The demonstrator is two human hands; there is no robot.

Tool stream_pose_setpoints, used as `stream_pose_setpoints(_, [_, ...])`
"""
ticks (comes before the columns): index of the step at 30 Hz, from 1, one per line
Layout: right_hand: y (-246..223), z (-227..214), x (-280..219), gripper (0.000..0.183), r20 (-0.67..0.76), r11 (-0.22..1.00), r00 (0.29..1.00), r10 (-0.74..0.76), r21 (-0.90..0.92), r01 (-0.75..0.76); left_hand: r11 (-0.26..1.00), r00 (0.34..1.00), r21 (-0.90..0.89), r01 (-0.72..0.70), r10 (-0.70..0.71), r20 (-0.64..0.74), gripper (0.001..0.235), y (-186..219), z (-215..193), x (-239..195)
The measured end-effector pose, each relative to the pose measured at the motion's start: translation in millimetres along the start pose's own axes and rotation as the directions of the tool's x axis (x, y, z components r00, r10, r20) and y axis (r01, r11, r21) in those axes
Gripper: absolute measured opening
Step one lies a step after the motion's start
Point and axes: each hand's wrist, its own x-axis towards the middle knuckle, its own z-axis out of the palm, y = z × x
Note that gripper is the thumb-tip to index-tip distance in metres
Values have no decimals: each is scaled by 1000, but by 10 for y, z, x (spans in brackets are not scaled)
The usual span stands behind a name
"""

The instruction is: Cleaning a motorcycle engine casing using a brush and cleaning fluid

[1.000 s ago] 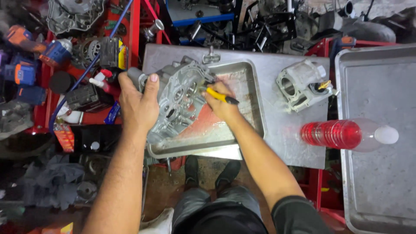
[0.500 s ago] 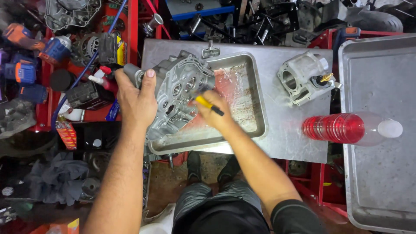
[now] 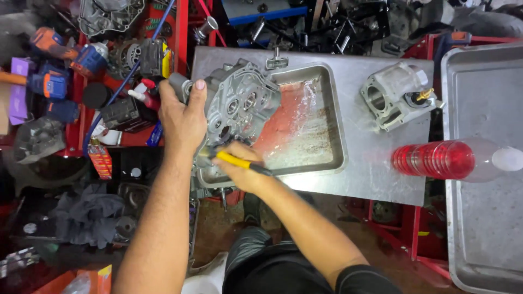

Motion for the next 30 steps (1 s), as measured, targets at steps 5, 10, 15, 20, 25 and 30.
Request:
stream_pose_setpoints(5, [-210,-16,72,17,21,994,996,-81,-78,83,1000,1000,24,-7,7,-17,50,7,-78,-17])
stream_pose_setpoints(10, [-142,-269,131,15,95,992,995,-14,-125,26,1000,1000,26,11,-12,8,50,0,-93,55])
stream_pose_setpoints(15, [55,-598,44,20,14,951,999,48,-305,-41,1000,999,22,22,-21,-24,49,-3,-10,63])
stream_pose_setpoints(20, [-222,-337,-80,16,56,990,997,55,-132,-47,1000,1000,19,2,-2,-18,50,-31,30,-5])
stream_pose_setpoints(25, [-65,-663,13,17,215,963,976,25,-268,34,1000,1000,31,-3,4,-22,50,-77,16,52])
stream_pose_setpoints(30, [105,-616,118,15,315,997,948,-30,-59,51,999,999,12,-38,38,-10,50,1,17,2])
